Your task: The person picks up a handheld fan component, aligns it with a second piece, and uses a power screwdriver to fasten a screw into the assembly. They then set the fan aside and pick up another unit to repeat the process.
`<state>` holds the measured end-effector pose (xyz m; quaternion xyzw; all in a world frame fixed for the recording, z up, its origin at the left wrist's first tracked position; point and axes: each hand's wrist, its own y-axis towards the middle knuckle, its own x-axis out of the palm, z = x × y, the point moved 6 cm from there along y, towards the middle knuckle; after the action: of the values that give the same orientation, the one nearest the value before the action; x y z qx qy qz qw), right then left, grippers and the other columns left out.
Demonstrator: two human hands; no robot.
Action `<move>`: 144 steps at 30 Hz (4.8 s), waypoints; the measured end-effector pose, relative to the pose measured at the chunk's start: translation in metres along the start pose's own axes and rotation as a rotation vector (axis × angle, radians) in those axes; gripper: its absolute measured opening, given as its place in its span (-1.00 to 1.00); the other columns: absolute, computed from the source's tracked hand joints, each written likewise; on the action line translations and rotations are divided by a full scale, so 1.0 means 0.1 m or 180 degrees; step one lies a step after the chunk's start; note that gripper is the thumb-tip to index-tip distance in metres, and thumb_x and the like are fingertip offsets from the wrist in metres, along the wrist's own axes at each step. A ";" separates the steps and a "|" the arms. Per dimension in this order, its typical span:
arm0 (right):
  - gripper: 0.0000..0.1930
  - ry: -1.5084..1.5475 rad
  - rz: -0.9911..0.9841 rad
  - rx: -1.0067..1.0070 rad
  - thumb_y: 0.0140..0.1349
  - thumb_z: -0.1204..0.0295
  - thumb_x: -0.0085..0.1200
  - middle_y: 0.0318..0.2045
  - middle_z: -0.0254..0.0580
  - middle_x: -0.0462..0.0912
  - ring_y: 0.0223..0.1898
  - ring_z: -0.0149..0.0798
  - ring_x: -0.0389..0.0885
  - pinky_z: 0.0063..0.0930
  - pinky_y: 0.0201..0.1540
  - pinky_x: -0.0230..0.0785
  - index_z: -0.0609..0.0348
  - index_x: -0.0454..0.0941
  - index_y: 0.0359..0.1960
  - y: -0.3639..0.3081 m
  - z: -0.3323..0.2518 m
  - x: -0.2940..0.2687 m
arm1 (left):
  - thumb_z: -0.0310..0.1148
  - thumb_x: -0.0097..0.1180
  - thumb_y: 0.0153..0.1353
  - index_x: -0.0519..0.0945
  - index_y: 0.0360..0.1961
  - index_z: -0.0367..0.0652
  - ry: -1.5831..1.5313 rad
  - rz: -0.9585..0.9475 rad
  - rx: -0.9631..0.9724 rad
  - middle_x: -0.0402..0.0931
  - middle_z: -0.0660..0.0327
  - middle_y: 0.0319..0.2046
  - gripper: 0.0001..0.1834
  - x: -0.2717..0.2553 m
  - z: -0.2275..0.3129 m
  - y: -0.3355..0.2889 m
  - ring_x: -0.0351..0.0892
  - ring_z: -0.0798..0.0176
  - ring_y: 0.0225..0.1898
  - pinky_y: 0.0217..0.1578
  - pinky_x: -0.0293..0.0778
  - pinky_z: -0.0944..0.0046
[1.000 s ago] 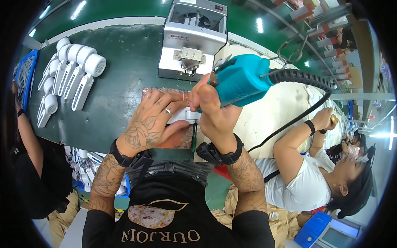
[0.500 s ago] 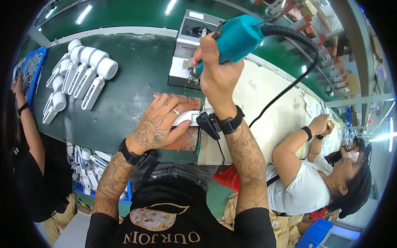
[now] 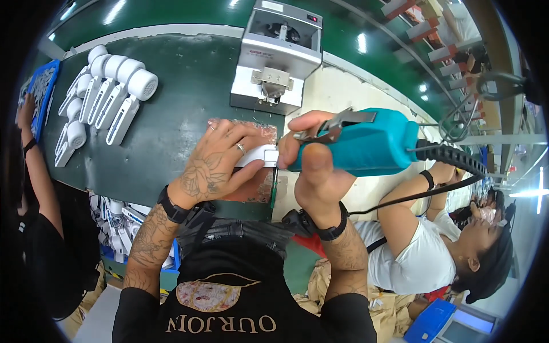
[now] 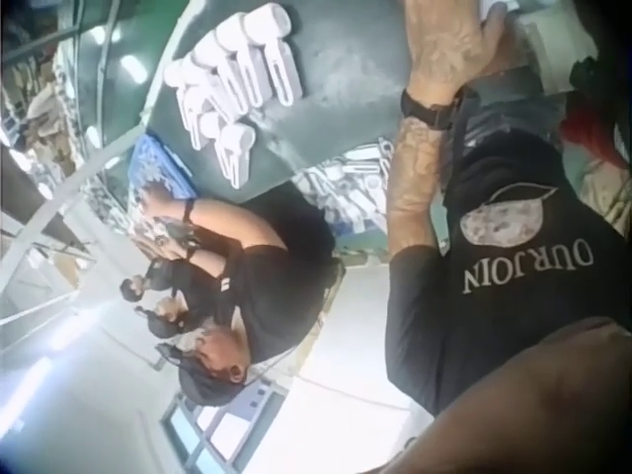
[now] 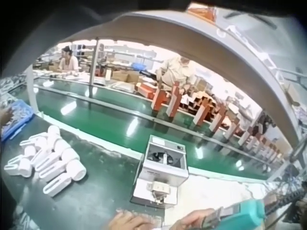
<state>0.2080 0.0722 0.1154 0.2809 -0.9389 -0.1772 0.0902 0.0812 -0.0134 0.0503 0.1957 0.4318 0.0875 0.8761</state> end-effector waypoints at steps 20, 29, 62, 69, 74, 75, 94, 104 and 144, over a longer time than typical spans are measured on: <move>-0.51 0.0369 -0.0131 0.0020 0.34 -0.01 0.17 -0.63 -0.18 0.42 -0.63 -0.29 0.40 -0.39 -0.52 0.31 0.22 0.33 -0.31 -0.15 0.18 0.04 | -0.24 0.20 0.25 0.56 0.10 -0.12 0.0155 -0.0115 -0.0035 0.45 0.21 0.09 -0.59 0.01 0.06 0.03 0.42 0.08 -0.01 0.05 0.35 0.08; -0.48 0.0805 0.0623 0.0106 0.37 -0.16 0.01 -0.63 -0.32 0.40 -0.62 -0.38 0.32 -0.48 -0.54 0.19 0.11 0.44 -0.16 -0.43 0.09 -0.18 | -0.29 0.33 0.06 0.59 0.01 -0.10 -0.0005 0.0056 0.0795 0.55 0.21 -0.01 -0.55 0.05 0.21 -0.14 0.56 0.08 -0.04 -0.09 0.50 0.08; -0.27 -0.0030 0.1341 0.0150 0.19 -0.09 0.32 -0.48 -0.21 0.52 -0.48 -0.28 0.52 -0.44 -0.40 0.41 0.34 0.35 0.05 -1.25 -0.24 -0.61 | -0.34 0.25 0.22 0.40 0.29 -0.21 0.1099 0.0676 -0.1396 0.26 -0.12 0.32 -0.39 -1.08 -0.60 -1.11 0.20 -0.24 0.36 0.34 0.17 -0.13; -0.25 -0.0037 0.1013 0.0165 0.16 -0.07 0.35 -0.43 -0.20 0.63 -0.37 -0.30 0.61 -0.45 -0.32 0.46 0.35 0.40 0.10 -0.81 -0.02 -0.84 | -0.23 0.23 0.22 0.53 0.13 -0.12 0.1497 0.0794 -0.1793 0.39 0.04 0.23 -0.54 -0.73 -0.37 -1.15 0.28 -0.13 0.33 0.31 0.16 -0.10; -0.32 0.0269 0.0775 0.0288 0.17 0.06 0.38 -0.38 -0.20 0.65 -0.33 -0.35 0.59 -0.51 -0.27 0.38 0.34 0.43 0.12 -0.65 0.12 -0.88 | -0.27 0.22 0.22 0.55 0.09 -0.10 0.1547 0.0777 -0.1794 0.42 0.09 0.21 -0.59 -0.71 -0.35 -1.11 0.32 -0.10 0.30 0.30 0.18 -0.09; -0.35 0.0419 0.0723 0.0330 0.18 0.13 0.39 -0.35 -0.19 0.65 -0.31 -0.38 0.58 -0.54 -0.24 0.35 0.34 0.43 0.13 -0.63 0.15 -0.87 | -0.27 0.22 0.22 0.55 0.09 -0.10 0.1586 0.0801 -0.1815 0.42 0.09 0.21 -0.59 -0.72 -0.35 -1.10 0.32 -0.10 0.30 0.30 0.18 -0.09; -0.46 -0.0344 0.0949 0.0110 0.35 0.11 0.18 -0.40 -0.21 0.63 -0.35 -0.38 0.57 -0.52 -0.25 0.39 0.34 0.41 0.12 -0.65 0.09 -0.57 | -0.31 0.26 0.17 0.56 0.06 -0.16 0.1315 0.0961 -0.1480 0.45 0.03 0.19 -0.58 -0.72 -0.40 -1.22 0.33 -0.12 0.29 0.28 0.21 -0.10; -0.53 -0.0324 0.1226 -0.0063 0.42 0.34 0.09 -0.12 -0.05 0.69 -0.01 -0.27 0.64 -0.43 0.05 0.41 0.38 0.31 0.23 -0.16 0.25 -0.60 | -0.33 0.22 0.18 0.56 0.07 -0.18 0.1200 0.0902 -0.1634 0.43 0.02 0.22 -0.59 -0.77 -0.43 -1.21 0.30 -0.14 0.32 0.31 0.17 -0.11; -0.50 -0.0384 0.0580 -0.0331 0.32 0.35 0.26 -0.31 -0.36 0.57 -0.33 -0.53 0.48 -0.63 -0.24 0.35 0.36 0.38 0.17 0.09 0.65 -0.67 | -0.35 0.19 0.17 0.54 0.07 -0.21 0.1402 0.0686 -0.1874 0.43 0.01 0.22 -0.58 -0.61 -0.45 -1.11 0.29 -0.16 0.32 0.33 0.12 -0.10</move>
<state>0.2420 0.1351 0.0542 0.1781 -0.9538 -0.2333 0.0636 0.0061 -0.1216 0.0234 -0.0434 0.5431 0.3394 0.7668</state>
